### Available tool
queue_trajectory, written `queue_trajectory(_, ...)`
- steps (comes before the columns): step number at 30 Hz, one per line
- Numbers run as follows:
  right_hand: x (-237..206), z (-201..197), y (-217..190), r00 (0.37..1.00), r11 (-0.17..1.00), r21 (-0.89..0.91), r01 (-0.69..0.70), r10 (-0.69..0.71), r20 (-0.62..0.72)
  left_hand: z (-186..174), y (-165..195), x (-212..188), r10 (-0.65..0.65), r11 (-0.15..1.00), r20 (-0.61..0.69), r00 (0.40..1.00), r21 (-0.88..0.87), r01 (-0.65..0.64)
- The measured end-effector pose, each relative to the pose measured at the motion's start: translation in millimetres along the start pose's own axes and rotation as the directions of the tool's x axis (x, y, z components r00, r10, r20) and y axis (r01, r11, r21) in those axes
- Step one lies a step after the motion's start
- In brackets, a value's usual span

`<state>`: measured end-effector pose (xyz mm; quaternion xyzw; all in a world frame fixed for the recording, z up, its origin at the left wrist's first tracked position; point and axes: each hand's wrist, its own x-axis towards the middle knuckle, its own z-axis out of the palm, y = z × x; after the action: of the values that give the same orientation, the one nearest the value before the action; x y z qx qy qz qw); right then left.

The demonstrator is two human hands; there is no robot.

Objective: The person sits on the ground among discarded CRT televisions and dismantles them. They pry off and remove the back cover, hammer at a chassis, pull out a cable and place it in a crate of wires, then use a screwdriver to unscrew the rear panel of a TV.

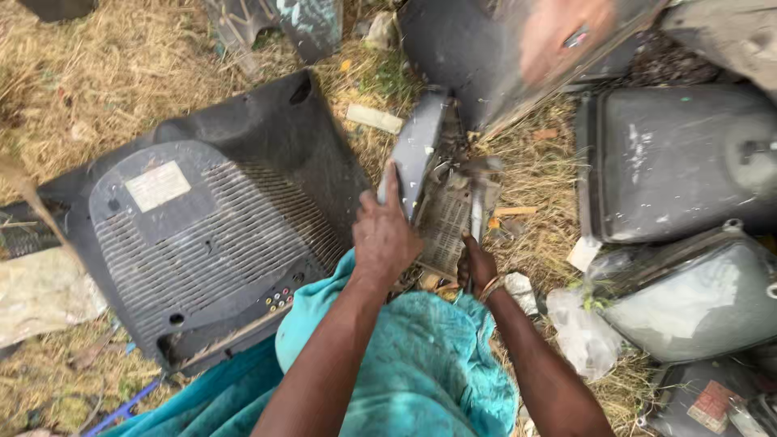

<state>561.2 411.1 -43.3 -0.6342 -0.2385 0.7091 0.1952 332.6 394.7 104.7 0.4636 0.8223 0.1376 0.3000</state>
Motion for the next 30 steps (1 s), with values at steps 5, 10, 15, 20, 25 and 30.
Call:
queue_trajectory(5,-58,-47,-4,0.998,0.953,0.299,0.052,-0.039,-0.048,1,-4,-1,0.027,0.999,-0.019,0.999,0.034,-0.026)
queue_trajectory(10,-100,-70,-31,0.922,0.952,0.079,0.295,-0.262,-0.286,9,-11,1,0.052,0.997,-0.064,0.997,0.058,-0.049)
queue_trajectory(15,-34,-110,-29,0.984,0.978,0.186,0.098,-0.067,-0.163,7,-12,2,0.013,0.998,0.052,0.999,0.062,-0.016)
queue_trajectory(20,13,-91,-33,0.928,0.877,-0.476,-0.066,-0.122,-0.353,-2,-6,3,0.002,0.998,0.029,1.0,0.064,-0.004)
queue_trajectory(25,36,-5,-64,0.773,0.308,-0.941,0.136,-0.627,-0.094,-5,4,3,0.005,0.997,0.065,0.998,0.073,-0.009)
queue_trajectory(30,91,66,-103,0.862,0.624,-0.672,0.398,-0.505,0.042,-4,4,4,-0.06,0.994,0.18,0.982,0.1,0.042)
